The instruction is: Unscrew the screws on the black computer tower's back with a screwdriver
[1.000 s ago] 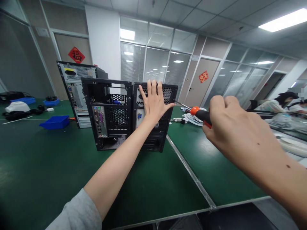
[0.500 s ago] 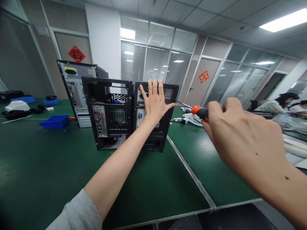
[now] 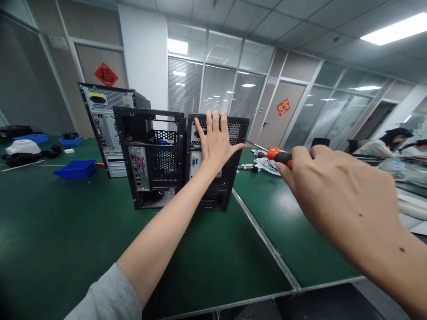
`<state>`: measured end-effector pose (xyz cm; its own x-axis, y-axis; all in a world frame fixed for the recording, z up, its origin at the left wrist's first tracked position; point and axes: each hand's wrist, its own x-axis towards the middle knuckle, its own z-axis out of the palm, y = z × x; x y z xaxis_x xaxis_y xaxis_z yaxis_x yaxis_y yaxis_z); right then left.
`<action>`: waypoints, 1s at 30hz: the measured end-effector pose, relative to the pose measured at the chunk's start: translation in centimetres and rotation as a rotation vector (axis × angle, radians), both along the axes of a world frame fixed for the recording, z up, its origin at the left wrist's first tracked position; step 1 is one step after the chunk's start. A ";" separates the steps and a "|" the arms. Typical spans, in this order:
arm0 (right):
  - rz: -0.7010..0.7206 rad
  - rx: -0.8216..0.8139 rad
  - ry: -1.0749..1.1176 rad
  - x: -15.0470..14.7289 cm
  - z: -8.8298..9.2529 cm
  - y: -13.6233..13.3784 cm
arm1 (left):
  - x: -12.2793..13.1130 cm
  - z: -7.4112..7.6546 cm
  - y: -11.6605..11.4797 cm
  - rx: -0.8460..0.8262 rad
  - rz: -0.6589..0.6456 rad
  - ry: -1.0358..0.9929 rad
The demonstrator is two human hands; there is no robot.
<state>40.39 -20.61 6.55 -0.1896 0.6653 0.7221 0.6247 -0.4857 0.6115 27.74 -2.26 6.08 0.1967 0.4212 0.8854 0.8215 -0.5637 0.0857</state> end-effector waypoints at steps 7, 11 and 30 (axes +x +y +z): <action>0.031 -0.002 0.050 0.3 -0.1 0.3 | 0.0 0.0 0.0 -0.003 0.017 0.008; 0.025 -0.018 0.068 0.4 -0.1 0.4 | 0.0 0.1 -0.1 -0.021 0.022 0.021; 0.025 0.006 0.125 -1.3 0.5 0.2 | 0.2 0.2 -0.1 -0.011 0.011 0.006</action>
<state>39.10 -20.45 7.00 -0.1139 0.6572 0.7451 0.7077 -0.4726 0.5251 27.89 -2.39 6.24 0.1979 0.4327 0.8796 0.8279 -0.5541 0.0863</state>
